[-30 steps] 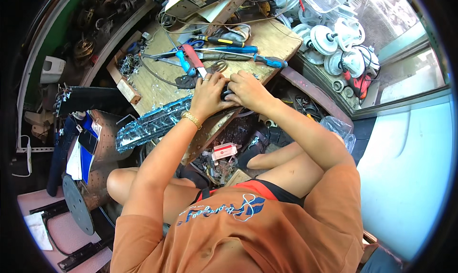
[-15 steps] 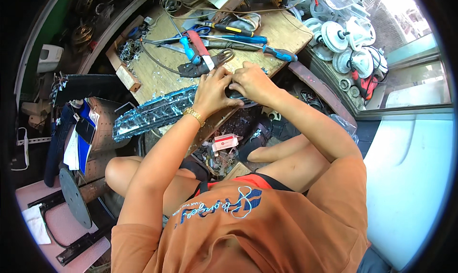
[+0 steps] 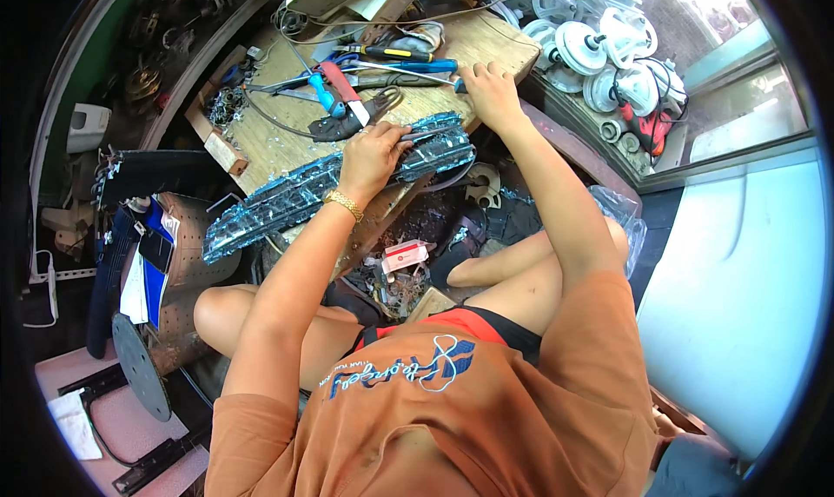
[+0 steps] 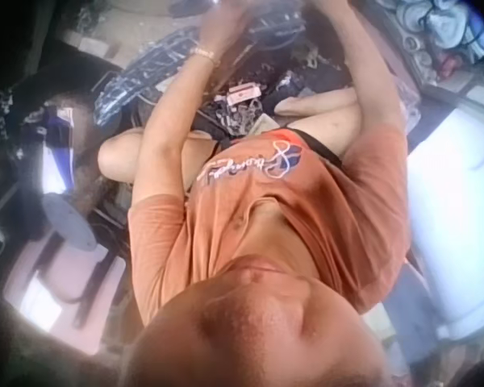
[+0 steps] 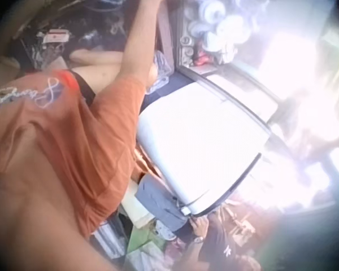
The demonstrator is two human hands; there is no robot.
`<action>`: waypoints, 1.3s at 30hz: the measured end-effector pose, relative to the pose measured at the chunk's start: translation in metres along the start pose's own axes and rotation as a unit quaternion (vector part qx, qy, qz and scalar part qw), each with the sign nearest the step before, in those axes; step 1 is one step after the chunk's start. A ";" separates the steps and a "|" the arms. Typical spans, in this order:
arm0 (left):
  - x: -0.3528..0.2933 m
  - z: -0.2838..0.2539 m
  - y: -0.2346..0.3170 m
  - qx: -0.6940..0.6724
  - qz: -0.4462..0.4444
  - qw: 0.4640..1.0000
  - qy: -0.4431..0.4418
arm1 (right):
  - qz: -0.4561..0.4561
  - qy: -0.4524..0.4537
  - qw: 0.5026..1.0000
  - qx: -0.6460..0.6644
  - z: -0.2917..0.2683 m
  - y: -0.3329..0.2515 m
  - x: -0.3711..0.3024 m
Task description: The person uses a screwdriver to pry and remove a plastic cover from a narrow electronic component while sitting at a cluttered workbench.
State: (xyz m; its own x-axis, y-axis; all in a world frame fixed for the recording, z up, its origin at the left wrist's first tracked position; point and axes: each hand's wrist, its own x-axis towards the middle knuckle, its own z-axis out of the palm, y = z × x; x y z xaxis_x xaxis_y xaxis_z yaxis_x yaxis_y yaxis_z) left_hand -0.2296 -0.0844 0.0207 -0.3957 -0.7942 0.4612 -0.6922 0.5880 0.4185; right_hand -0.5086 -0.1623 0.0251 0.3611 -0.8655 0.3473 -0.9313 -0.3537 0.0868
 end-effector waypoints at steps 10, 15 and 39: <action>-0.005 -0.001 0.001 0.030 -0.010 0.998 -0.050 | 0.248 -0.133 0.837 0.468 -0.102 -0.041 -0.213; -0.004 -0.004 0.000 0.059 -0.025 0.996 -0.060 | 0.396 -0.279 0.708 0.514 -0.123 -0.094 -0.272; 0.009 -0.007 -0.008 -0.002 -0.050 0.991 -0.121 | 0.359 -0.163 0.878 0.272 0.011 -0.158 -0.250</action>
State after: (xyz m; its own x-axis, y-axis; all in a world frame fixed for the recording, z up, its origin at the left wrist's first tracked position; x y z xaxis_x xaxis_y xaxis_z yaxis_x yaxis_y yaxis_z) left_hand -0.2229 -0.0950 0.0272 -0.4589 -0.8619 0.2158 -0.7330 0.5045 0.4563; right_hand -0.4512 0.1064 -0.0855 -0.2330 -0.9587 -0.1632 -0.7960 0.2844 -0.5344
